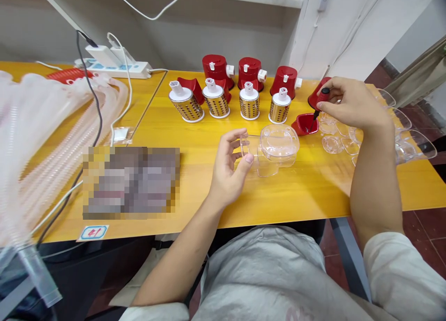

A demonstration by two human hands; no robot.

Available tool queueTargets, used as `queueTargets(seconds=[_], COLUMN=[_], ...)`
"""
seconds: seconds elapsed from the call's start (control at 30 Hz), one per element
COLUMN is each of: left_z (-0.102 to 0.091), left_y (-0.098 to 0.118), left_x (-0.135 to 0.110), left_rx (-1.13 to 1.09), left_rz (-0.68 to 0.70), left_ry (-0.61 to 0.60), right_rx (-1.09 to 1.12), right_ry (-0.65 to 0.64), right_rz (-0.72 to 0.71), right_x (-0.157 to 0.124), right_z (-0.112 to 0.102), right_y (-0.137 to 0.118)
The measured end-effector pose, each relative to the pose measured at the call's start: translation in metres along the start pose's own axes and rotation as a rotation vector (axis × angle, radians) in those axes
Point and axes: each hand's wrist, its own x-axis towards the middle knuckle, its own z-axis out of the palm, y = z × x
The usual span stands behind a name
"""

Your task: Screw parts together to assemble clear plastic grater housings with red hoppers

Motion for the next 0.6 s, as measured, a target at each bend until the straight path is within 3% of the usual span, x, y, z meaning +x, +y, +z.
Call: queueTargets(seconds=[0.23, 0.6], left_z=[-0.001, 0.000], left_y=[0.000, 0.001], left_x=[0.000, 0.000], left_rx=[0.009, 0.014], left_rz=[0.002, -0.027], left_ry=[0.001, 0.006], right_rx=[0.067, 0.116], right_ry=[0.078, 0.255], right_rz=[-0.058, -0.119], right_x=[-0.001, -0.025], right_z=[0.013, 0.036], right_y=[0.020, 0.038])
